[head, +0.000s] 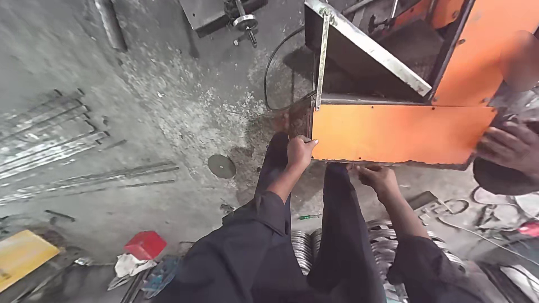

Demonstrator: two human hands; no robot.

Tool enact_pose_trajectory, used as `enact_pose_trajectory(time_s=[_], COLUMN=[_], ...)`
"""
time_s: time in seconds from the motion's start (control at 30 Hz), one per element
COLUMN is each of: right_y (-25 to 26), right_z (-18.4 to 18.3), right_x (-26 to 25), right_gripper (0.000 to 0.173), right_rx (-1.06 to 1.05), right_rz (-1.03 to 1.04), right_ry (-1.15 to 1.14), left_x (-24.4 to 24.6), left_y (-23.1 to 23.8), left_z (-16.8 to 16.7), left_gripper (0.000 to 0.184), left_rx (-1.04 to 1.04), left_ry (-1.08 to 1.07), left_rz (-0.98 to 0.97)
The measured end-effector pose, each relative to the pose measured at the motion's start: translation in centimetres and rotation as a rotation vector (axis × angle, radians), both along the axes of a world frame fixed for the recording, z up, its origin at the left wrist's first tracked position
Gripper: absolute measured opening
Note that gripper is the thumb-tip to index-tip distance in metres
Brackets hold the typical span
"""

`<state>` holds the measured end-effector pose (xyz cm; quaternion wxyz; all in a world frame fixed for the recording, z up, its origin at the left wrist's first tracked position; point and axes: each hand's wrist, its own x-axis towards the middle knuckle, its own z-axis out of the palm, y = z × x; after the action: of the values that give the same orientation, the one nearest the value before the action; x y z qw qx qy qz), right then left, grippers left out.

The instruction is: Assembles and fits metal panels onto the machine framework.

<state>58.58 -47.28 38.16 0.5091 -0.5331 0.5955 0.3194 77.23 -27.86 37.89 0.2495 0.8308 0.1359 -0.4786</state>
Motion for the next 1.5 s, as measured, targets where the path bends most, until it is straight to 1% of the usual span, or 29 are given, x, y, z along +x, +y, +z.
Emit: enact_pose_trajectory(time_s=[0.1, 0.17, 0.27, 0.4, 0.5, 0.6, 0.73, 0.8, 0.9, 1.07, 1.13, 1.23, 1.33, 1.5], right_y=[-1.3, -2.1, -3.2, -4.9, -6.7, -7.3, -6.8, -6.8, -7.1, -7.2, -7.2, -7.0, -6.6, -5.8], right_z=[1.6, 2.5, 2.8, 2.1, 0.7, -0.6, -0.9, -0.7, -0.6, -1.3, -1.3, -1.9, -2.3, -1.6], right_x=[0.4, 1.4, 3.5, 7.0, 9.0, 10.6, 11.9, 12.4, 12.3, 10.1, 9.8, 9.8, 10.5, 11.9], right_gripper=[0.021, 0.023, 0.033, 0.029, 0.025, 0.022, 0.029, 0.025, 0.022, 0.02, 0.02, 0.019, 0.018, 0.018], right_rx=[-0.066, -0.121, -0.226, -0.342, -0.403, -0.429, -0.478, -0.512, -0.551, -0.542, -0.532, -0.552, -0.596, -0.622], right_rz=[0.261, 0.314, 0.307, 0.269, 0.257, 0.322, 0.347, 0.354, 0.359, 0.296, 0.275, 0.252, 0.332, 0.49], right_ry=[-0.086, -0.152, -0.203, -0.297, -0.363, -0.412, -0.462, -0.422, -0.375, -0.447, -0.462, -0.51, -0.545, -0.51], left_x=[0.2, 0.3, 0.1, 0.3, 0.3, -0.1, 0.0, -0.1, -0.2, -0.4, -0.4, -0.5, -0.6, -0.9], left_y=[-0.5, -0.7, -1.1, -0.9, -0.7, -0.5, -0.6, -0.7, -0.7, -0.6, -0.6, -0.5, -0.4, -0.1], left_z=[0.6, 0.8, 1.1, 0.9, 0.1, -0.3, -0.3, -0.4, -0.2, -0.1, -0.2, -0.3, -0.3, -0.7], left_gripper=[0.033, 0.033, 0.034, 0.035, 0.033, 0.032, 0.03, 0.029, 0.033, 0.032, 0.032, 0.031, 0.032, 0.032], left_rx=[0.031, 0.05, 0.082, 0.074, 0.058, 0.06, 0.063, 0.057, 0.062, 0.079, 0.069, 0.057, 0.061, 0.014], left_ry=[0.017, 0.009, -0.002, -0.004, 0.023, -0.008, -0.011, -0.007, 0.009, 0.019, 0.016, 0.013, 0.014, 0.025], left_rz=[-0.053, -0.079, -0.091, -0.052, 0.043, 0.07, 0.079, 0.087, 0.037, -0.007, -0.034, -0.025, -0.01, 0.051])
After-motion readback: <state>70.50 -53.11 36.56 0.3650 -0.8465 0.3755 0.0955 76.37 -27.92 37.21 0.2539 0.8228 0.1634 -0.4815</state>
